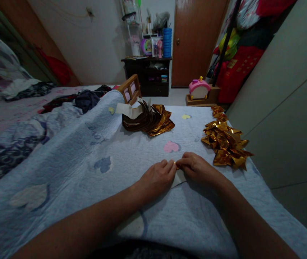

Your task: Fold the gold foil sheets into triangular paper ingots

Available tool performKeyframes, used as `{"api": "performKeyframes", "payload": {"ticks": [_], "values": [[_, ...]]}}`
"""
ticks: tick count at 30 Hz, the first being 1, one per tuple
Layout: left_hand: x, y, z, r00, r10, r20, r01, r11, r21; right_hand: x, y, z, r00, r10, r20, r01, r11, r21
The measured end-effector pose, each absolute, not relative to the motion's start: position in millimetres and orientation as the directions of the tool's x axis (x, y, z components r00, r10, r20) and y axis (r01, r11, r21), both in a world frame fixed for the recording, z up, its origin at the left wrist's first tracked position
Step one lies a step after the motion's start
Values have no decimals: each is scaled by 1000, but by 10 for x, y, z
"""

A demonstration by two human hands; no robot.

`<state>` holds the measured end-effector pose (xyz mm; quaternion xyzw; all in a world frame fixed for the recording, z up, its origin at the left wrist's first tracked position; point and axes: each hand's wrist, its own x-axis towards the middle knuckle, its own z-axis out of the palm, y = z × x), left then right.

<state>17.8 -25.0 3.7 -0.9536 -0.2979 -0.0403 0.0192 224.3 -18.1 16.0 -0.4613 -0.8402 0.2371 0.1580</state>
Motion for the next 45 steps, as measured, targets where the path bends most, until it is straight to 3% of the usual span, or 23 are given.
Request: {"api": "performKeyframes", "payload": {"ticks": [16,30,37,42,45], "values": [[193,-256,39,825,562,59,565,-823,-61,2472,-234,204,-502,862,-77,803,430,-413],[183,-253,36,822,567,52,569,-820,-56,2538,-269,391,-487,845,-222,839,382,-387],[146,-250,-6,819,561,119,567,-823,-26,2501,-251,420,-510,851,-130,798,410,-441],[103,-232,-23,810,560,173,561,-826,52,2301,-215,309,-409,911,50,789,381,-483],[81,-214,-35,804,562,195,544,-827,139,2182,-204,175,-336,939,72,822,330,-464]]}}
